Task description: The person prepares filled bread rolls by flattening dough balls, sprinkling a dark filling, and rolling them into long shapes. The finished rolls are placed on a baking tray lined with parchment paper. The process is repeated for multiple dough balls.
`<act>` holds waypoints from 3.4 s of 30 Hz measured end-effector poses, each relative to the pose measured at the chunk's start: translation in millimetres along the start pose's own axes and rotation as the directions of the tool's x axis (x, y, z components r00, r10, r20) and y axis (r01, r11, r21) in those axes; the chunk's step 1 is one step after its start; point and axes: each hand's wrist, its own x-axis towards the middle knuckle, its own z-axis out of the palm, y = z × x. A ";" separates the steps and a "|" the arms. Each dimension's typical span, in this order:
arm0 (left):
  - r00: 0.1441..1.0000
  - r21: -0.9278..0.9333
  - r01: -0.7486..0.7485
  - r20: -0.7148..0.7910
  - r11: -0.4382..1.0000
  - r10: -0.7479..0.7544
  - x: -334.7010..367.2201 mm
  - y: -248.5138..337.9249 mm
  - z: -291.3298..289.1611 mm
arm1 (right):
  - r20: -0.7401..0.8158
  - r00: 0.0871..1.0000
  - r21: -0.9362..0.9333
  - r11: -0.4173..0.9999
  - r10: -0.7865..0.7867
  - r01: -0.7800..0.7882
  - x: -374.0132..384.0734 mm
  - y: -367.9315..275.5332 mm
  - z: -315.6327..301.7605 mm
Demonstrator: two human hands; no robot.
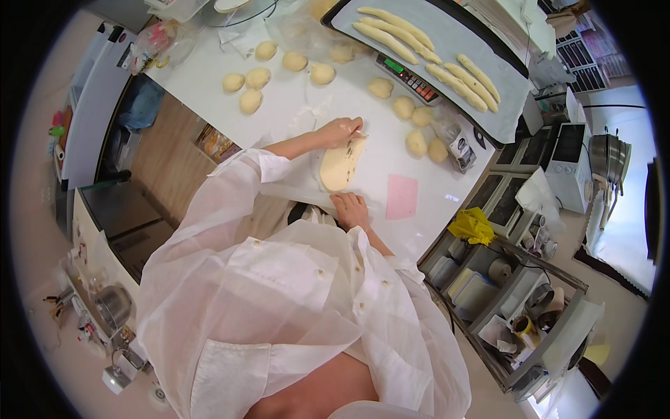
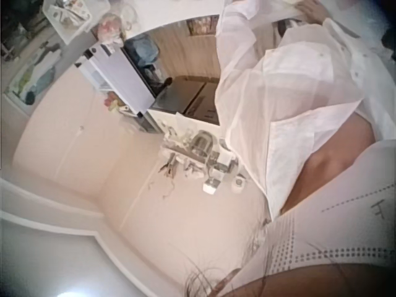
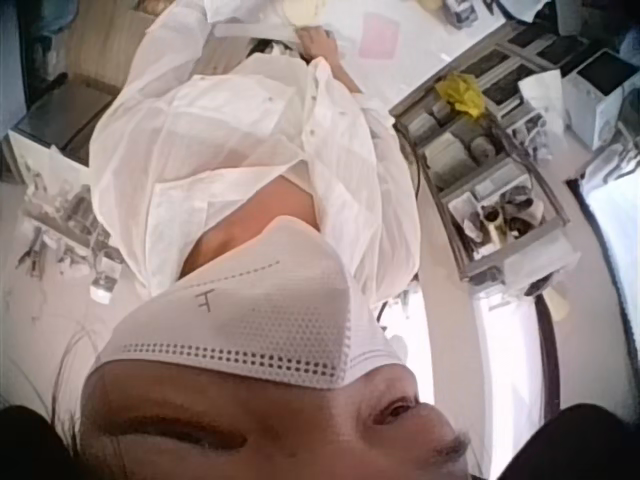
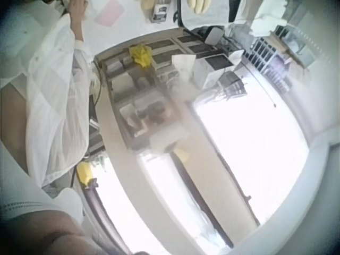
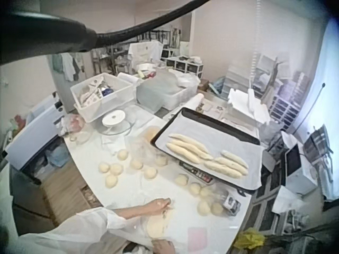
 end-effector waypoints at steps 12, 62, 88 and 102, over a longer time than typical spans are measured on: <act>0.979 0.081 0.157 0.116 0.984 -0.166 -55.6 14.4 -12.4 | -0.122 0.992 0.115 0.993 0.005 0.009 -5.3 -5.7 -18.9; 0.950 0.447 -0.030 -0.265 0.894 0.164 12.1 -19.4 18.3 | -0.573 0.550 -0.151 0.582 0.607 -0.799 19.6 207.7 -108.8; 0.981 0.332 0.001 -0.184 0.943 0.064 -128.9 4.5 68.4 | 0.158 0.753 0.309 0.692 0.639 -0.652 -11.1 109.8 -131.4; 0.949 0.336 0.032 -0.304 0.941 0.077 -144.0 -23.5 92.5 | 0.592 0.459 -0.073 0.611 0.662 -0.788 60.8 77.6 -86.8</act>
